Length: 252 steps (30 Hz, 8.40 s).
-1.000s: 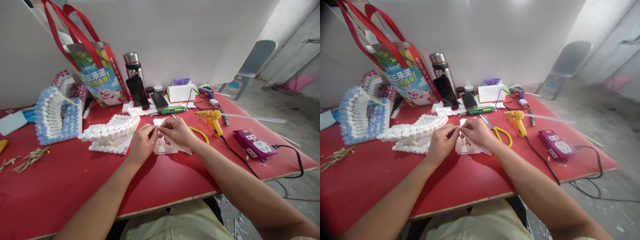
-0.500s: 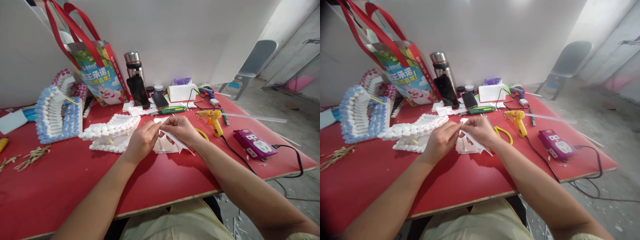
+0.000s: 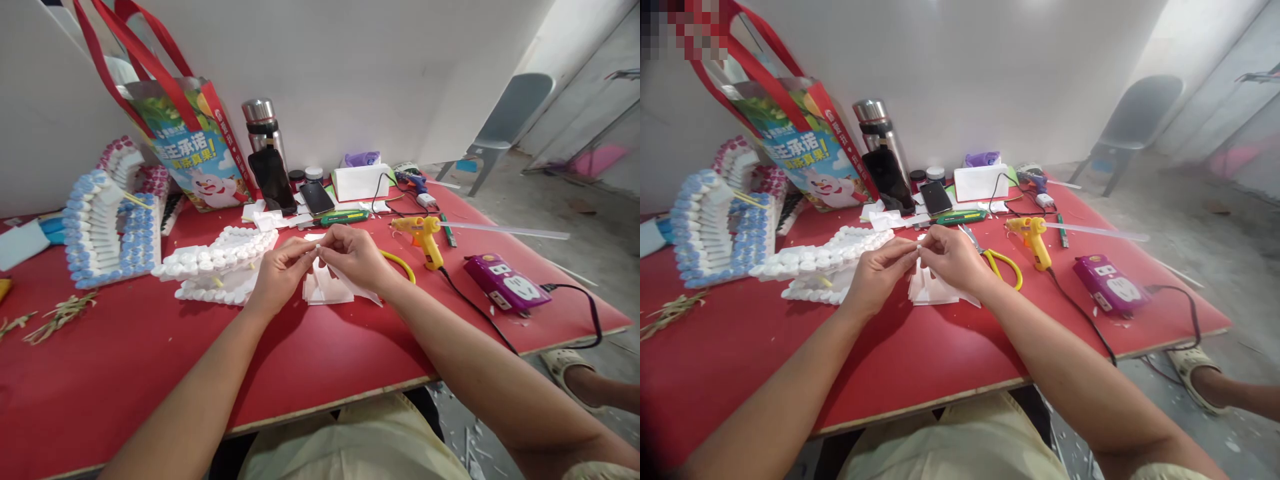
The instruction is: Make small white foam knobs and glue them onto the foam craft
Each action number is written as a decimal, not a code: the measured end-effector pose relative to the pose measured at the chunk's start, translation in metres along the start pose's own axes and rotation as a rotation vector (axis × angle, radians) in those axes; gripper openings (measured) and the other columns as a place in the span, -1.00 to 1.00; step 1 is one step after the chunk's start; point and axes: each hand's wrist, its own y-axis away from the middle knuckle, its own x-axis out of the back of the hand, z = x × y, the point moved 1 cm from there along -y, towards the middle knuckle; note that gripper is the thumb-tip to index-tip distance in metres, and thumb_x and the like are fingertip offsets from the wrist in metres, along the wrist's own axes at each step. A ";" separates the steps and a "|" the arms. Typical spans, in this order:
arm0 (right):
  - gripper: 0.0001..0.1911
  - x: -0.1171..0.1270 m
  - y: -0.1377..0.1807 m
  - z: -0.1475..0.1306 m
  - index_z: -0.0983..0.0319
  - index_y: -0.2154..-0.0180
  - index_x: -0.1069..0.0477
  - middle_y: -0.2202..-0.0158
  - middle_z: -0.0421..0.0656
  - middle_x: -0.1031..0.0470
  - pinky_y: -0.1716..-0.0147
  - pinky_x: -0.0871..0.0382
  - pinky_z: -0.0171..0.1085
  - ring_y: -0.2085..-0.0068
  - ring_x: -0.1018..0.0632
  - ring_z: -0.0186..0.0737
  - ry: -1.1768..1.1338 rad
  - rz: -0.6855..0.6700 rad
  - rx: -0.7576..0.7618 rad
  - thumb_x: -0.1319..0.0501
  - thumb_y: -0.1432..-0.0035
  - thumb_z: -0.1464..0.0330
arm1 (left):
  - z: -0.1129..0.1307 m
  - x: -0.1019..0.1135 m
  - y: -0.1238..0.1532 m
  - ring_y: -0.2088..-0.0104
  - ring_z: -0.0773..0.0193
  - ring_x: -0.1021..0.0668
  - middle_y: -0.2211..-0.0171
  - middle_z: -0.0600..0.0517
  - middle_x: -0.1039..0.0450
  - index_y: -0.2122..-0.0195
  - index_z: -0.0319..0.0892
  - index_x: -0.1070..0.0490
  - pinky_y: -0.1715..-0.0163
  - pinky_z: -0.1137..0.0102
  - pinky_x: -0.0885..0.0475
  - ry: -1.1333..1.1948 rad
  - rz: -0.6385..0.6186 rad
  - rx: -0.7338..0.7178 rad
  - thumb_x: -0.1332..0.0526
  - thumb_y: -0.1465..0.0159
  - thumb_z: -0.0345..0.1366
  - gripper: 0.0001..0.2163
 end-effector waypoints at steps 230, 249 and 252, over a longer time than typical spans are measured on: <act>-0.75 0.004 0.002 -0.004 0.21 0.29 -0.33 0.39 -0.17 -0.60 0.37 -0.54 -0.27 0.42 -0.64 -0.27 -0.112 -0.125 -0.028 -0.33 -0.24 0.21 | 0.006 0.004 0.000 0.49 0.37 -0.51 0.34 0.00 -0.52 0.32 -0.14 -0.66 0.47 0.42 -0.50 0.042 0.006 0.047 -0.38 -0.26 -0.18 -0.85; -0.85 -0.004 0.010 -0.010 0.19 0.36 -0.33 0.47 -0.21 -0.56 0.49 -0.43 -0.33 0.52 -0.59 -0.30 0.161 0.027 0.016 -0.25 -0.27 0.34 | 0.013 -0.006 0.006 0.46 0.34 -0.53 0.40 0.01 -0.53 0.35 -0.16 -0.63 0.42 0.43 -0.49 -0.104 0.100 -0.042 -0.31 -0.28 -0.31 -0.89; -0.83 -0.004 0.007 -0.007 0.19 0.35 -0.34 0.46 -0.19 -0.57 0.45 -0.48 -0.32 0.48 -0.61 -0.27 0.064 0.024 -0.010 -0.28 -0.26 0.30 | 0.010 -0.005 0.004 0.50 0.34 -0.53 0.44 0.02 -0.53 0.32 -0.19 -0.62 0.45 0.42 -0.49 -0.037 0.107 0.037 -0.33 -0.26 -0.29 -0.90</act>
